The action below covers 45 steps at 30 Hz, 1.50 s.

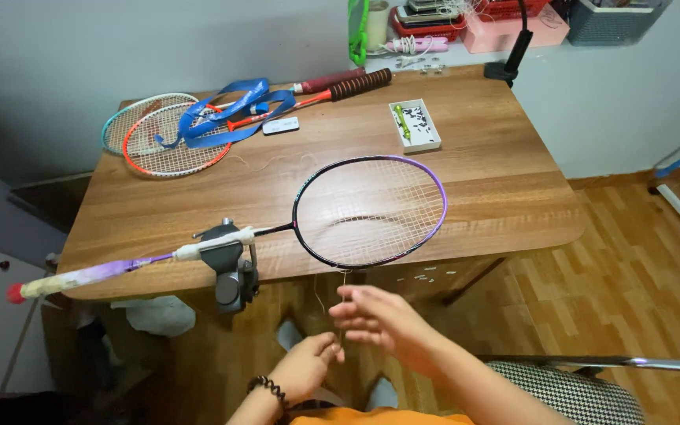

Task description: The person is stringing a badminton racket and applying grip tape at a workstation.

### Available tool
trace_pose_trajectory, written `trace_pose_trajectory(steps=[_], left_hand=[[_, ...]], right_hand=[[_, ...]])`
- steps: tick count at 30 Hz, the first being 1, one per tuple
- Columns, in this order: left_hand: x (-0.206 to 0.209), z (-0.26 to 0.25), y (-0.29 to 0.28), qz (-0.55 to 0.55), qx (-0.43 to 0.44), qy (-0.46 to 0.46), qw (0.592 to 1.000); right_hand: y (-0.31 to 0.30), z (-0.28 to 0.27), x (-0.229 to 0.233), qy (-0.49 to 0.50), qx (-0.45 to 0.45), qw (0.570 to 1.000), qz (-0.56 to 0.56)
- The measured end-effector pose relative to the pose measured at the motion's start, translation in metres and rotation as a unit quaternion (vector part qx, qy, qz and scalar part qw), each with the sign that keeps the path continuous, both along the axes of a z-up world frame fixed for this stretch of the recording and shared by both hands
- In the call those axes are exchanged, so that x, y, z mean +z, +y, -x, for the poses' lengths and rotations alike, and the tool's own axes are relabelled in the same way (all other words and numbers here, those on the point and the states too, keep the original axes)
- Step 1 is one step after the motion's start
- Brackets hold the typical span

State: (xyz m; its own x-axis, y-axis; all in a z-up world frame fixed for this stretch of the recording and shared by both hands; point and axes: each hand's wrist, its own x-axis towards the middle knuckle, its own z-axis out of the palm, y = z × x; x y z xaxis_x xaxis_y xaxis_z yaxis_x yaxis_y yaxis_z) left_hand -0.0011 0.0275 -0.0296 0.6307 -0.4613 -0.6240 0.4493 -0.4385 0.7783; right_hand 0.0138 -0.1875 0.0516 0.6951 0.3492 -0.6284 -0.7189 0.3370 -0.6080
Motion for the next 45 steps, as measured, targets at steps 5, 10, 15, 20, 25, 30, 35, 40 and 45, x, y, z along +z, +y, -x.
trace_pose_trajectory(steps=[5, 10, 15, 20, 25, 30, 35, 40, 45], left_hand=[[0.019, -0.009, -0.018, 0.026, -0.031, 0.003, 0.999], [0.036, -0.011, -0.038, 0.013, -0.085, -0.048, 0.995], [-0.002, -0.031, -0.033, 0.026, -0.026, -0.098, 0.995], [0.069, -0.056, -0.038, 0.074, 0.179, 0.041, 0.980], [0.073, -0.073, -0.035, 0.159, 0.239, 0.149, 0.946], [0.064, -0.062, -0.040, 0.150, 0.216, 0.113, 0.958], [0.039, -0.034, -0.033, 0.057, 0.112, -0.061, 0.990], [0.048, -0.021, -0.022, -0.032, -0.016, -0.205, 0.978], [0.024, 0.005, -0.011, -0.122, -0.287, -0.171, 0.935]], right_hand=[[-0.007, -0.008, -0.023, -0.070, -0.039, 0.997, -0.007], [-0.010, -0.011, -0.024, -0.086, -0.038, 0.992, 0.085], [-0.012, -0.014, -0.029, -0.114, -0.047, 0.992, 0.008], [-0.006, -0.013, 0.001, -0.110, -0.004, 0.992, 0.055], [-0.005, 0.038, -0.043, -0.242, 0.099, 0.957, 0.126], [-0.013, 0.063, -0.047, -0.266, 0.264, 0.909, 0.182], [-0.015, 0.055, -0.047, -0.237, 0.248, 0.899, 0.274], [-0.007, 0.026, -0.031, -0.247, 0.118, 0.946, 0.173], [0.009, -0.005, 0.007, 0.014, -0.051, 0.999, -0.002]])
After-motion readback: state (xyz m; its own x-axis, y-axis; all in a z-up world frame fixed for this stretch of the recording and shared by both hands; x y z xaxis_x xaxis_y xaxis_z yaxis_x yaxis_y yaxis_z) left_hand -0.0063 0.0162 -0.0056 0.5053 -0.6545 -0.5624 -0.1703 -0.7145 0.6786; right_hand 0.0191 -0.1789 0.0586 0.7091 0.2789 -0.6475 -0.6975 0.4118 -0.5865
